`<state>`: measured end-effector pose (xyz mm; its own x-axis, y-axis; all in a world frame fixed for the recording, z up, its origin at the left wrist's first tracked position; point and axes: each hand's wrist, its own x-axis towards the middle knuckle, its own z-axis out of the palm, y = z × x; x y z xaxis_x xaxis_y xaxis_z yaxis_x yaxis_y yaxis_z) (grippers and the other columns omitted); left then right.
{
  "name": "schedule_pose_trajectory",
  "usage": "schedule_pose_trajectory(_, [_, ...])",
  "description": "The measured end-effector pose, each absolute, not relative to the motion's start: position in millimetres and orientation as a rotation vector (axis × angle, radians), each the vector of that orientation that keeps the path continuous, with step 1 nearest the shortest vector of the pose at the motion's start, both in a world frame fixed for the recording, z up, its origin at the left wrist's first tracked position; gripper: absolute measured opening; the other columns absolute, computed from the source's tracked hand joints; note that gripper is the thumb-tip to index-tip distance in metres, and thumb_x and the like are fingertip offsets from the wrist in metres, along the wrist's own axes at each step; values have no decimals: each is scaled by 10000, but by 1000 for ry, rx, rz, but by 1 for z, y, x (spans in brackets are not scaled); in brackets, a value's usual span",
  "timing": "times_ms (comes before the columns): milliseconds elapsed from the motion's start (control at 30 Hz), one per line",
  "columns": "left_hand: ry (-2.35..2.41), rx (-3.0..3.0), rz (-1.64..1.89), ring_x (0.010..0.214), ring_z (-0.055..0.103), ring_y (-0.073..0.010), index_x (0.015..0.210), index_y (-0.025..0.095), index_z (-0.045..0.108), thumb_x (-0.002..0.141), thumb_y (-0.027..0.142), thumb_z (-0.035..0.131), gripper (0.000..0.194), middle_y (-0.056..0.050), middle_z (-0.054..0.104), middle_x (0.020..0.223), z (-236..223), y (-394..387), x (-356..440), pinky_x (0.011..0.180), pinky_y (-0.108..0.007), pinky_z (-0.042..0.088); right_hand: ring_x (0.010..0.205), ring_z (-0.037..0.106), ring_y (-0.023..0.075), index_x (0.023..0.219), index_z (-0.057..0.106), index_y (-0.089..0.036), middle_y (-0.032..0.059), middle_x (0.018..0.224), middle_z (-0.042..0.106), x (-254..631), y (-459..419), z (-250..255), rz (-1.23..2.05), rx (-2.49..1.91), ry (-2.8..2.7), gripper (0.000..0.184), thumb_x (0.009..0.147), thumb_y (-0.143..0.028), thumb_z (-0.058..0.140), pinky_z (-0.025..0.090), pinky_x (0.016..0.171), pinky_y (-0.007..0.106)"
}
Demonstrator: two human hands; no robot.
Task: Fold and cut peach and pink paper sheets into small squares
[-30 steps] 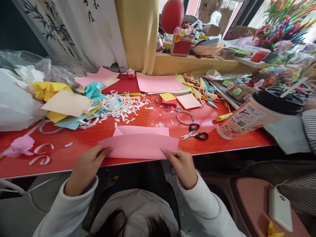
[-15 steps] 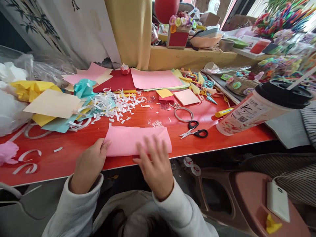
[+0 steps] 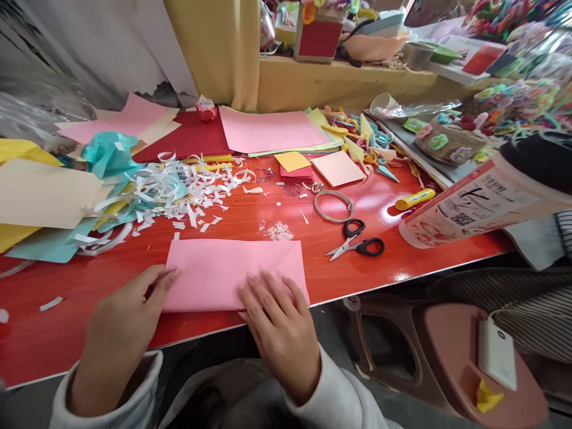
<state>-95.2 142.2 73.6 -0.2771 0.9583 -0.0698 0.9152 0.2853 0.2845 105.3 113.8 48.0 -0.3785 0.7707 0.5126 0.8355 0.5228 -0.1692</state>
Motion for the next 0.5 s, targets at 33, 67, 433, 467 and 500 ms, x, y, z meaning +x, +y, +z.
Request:
schedule_pose_trajectory(33, [2344, 1679, 267, 810, 605, -285, 957, 246, 559, 877, 444, 361, 291, -63, 678, 962, 74, 143, -95, 600, -322, 362, 1129, 556, 201, 1146, 602, -202, 8, 1185, 618, 106, 114, 47, -160, -1303, -2212, 280, 888, -192, 493, 370, 990, 348])
schedule_pose_trajectory(67, [2356, 1630, 263, 793, 603, -283, 941, 255, 556, 867, 460, 370, 287, -57, 679, 930, 74, 144, -95, 587, -317, 355, 1123, 561, 200, 1135, 608, -204, 3, 1174, 623, 106, 115, 47, -157, -1300, -2202, 275, 884, -186, 497, 376, 987, 344])
schedule_pose_trajectory(433, [2391, 1421, 286, 590, 540, -206, 1002, 308, 484, 808, 483, 432, 266, 18, 595, 711, 80, 155, -91, 555, -299, 313, 1105, 576, 204, 1107, 630, -171, 22, 1156, 626, 108, 118, 50, -73, -1271, -2197, 260, 870, -165, 524, 442, 948, 328])
schedule_pose_trajectory(467, [2396, 1413, 303, 595, 544, -205, 1008, 310, 483, 806, 485, 436, 272, 18, 601, 718, 80, 156, -91, 557, -302, 319, 1104, 577, 203, 1108, 629, -172, 21, 1156, 625, 108, 118, 50, -72, -1272, -2193, 261, 868, -164, 528, 440, 950, 326])
schedule_pose_trajectory(500, [2401, 1398, 332, 607, 553, -206, 1022, 313, 480, 803, 489, 444, 284, 19, 612, 730, 79, 155, -92, 561, -305, 329, 1102, 579, 202, 1107, 630, -173, 20, 1154, 625, 108, 118, 50, -70, -1271, -2189, 261, 866, -163, 531, 438, 952, 324])
